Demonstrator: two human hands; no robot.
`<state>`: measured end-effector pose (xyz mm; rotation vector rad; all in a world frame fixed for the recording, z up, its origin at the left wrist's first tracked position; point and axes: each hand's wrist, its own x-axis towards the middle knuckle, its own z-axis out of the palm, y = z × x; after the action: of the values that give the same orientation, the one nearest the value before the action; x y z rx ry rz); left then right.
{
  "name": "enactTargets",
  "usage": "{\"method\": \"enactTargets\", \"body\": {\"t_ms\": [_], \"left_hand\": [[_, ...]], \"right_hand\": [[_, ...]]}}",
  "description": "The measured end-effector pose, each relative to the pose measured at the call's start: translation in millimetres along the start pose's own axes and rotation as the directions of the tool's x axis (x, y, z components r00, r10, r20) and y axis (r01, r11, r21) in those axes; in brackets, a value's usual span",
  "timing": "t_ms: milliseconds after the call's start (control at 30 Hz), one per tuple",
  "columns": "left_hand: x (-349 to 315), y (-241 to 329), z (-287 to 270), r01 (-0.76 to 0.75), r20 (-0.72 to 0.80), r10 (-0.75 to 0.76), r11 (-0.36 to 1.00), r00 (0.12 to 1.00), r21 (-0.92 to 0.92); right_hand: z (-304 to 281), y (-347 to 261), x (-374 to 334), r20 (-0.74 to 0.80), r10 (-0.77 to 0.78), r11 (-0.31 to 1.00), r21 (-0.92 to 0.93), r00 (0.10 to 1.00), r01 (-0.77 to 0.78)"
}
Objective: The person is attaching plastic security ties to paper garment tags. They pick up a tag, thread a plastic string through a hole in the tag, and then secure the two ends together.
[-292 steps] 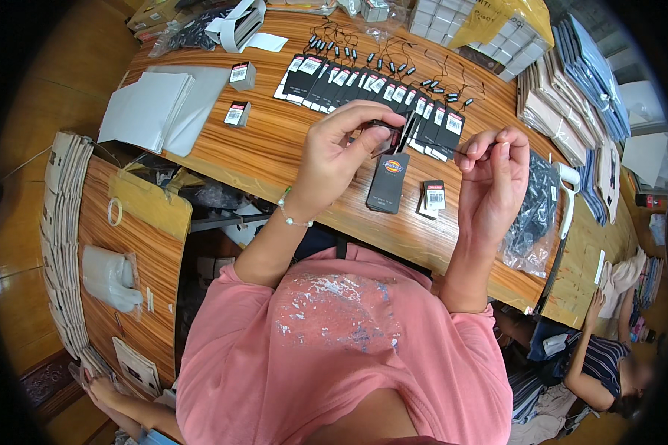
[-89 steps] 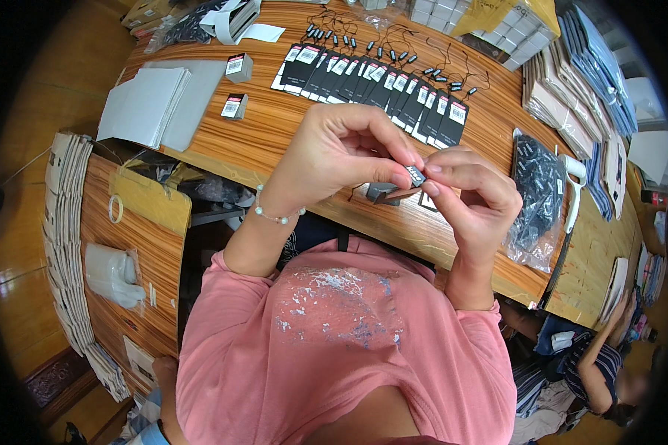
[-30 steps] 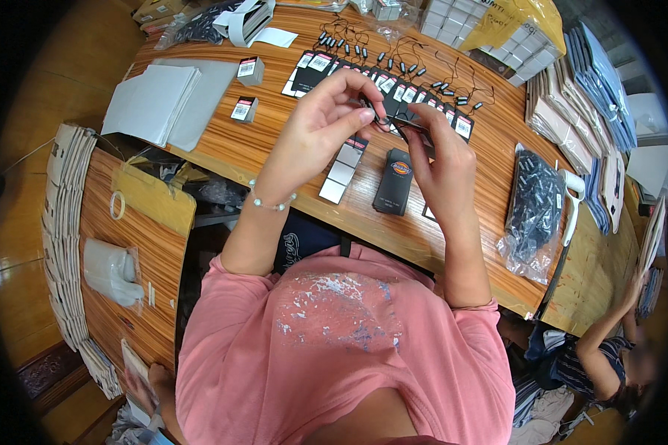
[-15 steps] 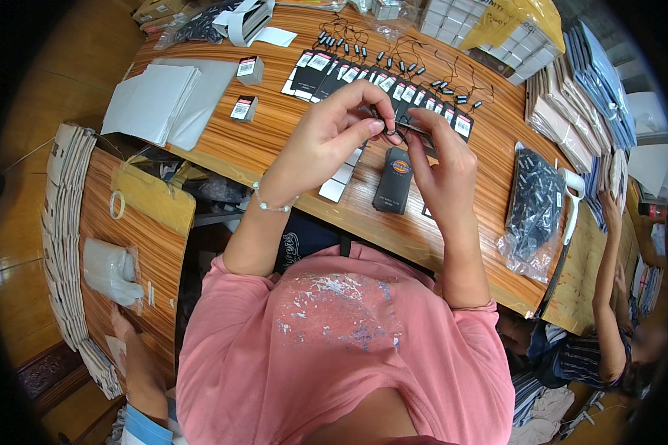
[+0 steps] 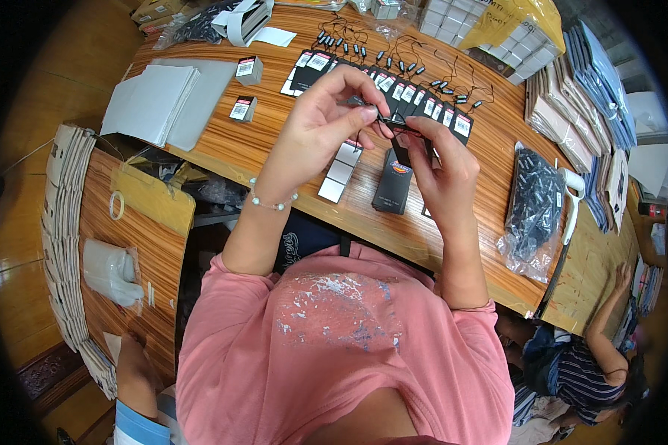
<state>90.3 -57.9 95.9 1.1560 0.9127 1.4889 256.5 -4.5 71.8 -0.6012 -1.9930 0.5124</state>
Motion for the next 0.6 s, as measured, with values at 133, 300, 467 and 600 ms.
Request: {"method": "enactTargets", "body": {"t_ms": [133,300,467,600], "left_hand": [[0.1,-0.1,1.8,0.018,0.043,-0.019,0.999,0.999,0.033],[1.3,-0.6,-1.0,0.008,0.139,-0.013,0.999,0.990,0.039],[3.0,-4.7,2.7,-0.162,0.087,0.160,0.986,0.983,0.027],[-5.6,4.9,9.2,-0.029,0.068,0.028,0.999,0.997,0.018]], "right_hand": [[-1.2,1.6,1.7,-0.014,-0.044,0.998,-0.044,0.999,0.044],[-1.1,0.7,1.5,0.010,-0.093,0.991,-0.095,0.996,0.093],[-1.5,-5.4,-0.8,0.000,0.040,0.998,0.051,0.999,-0.040],[-3.4,-2.3,-3.8,-0.075,-0.029,0.998,0.046,0.997,0.032]]}}
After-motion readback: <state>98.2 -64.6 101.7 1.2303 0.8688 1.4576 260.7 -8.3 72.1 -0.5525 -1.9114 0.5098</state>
